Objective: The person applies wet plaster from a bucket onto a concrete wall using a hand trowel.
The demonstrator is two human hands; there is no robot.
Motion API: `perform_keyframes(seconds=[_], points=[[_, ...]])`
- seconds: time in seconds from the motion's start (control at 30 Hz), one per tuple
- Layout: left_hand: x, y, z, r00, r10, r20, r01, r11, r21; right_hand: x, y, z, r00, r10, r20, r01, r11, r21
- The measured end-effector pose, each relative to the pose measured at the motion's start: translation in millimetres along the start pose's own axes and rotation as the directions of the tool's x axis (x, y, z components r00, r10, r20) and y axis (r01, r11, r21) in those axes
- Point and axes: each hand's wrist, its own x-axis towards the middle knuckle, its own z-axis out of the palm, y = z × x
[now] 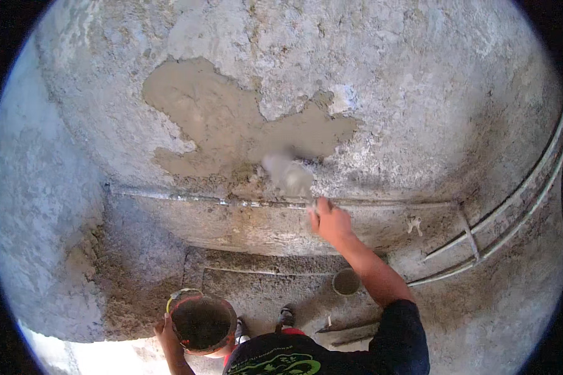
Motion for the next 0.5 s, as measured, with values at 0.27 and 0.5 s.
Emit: perform_keyframes(seconds=[0.27, 0.5], points=[[-27, 35, 20, 0.972, -0.082, 0.22, 0.074, 0.996, 0.046, 82, -21, -4, 0.913, 0.255, -0.318, -0.173, 0.948, 0.267], [-14, 32, 22, 0.975, -0.035, 0.218, 0.035, 0.999, 0.006, 33, -49, 62, 0.946, 0.017, 0.324, -0.014, 1.0, -0.012]])
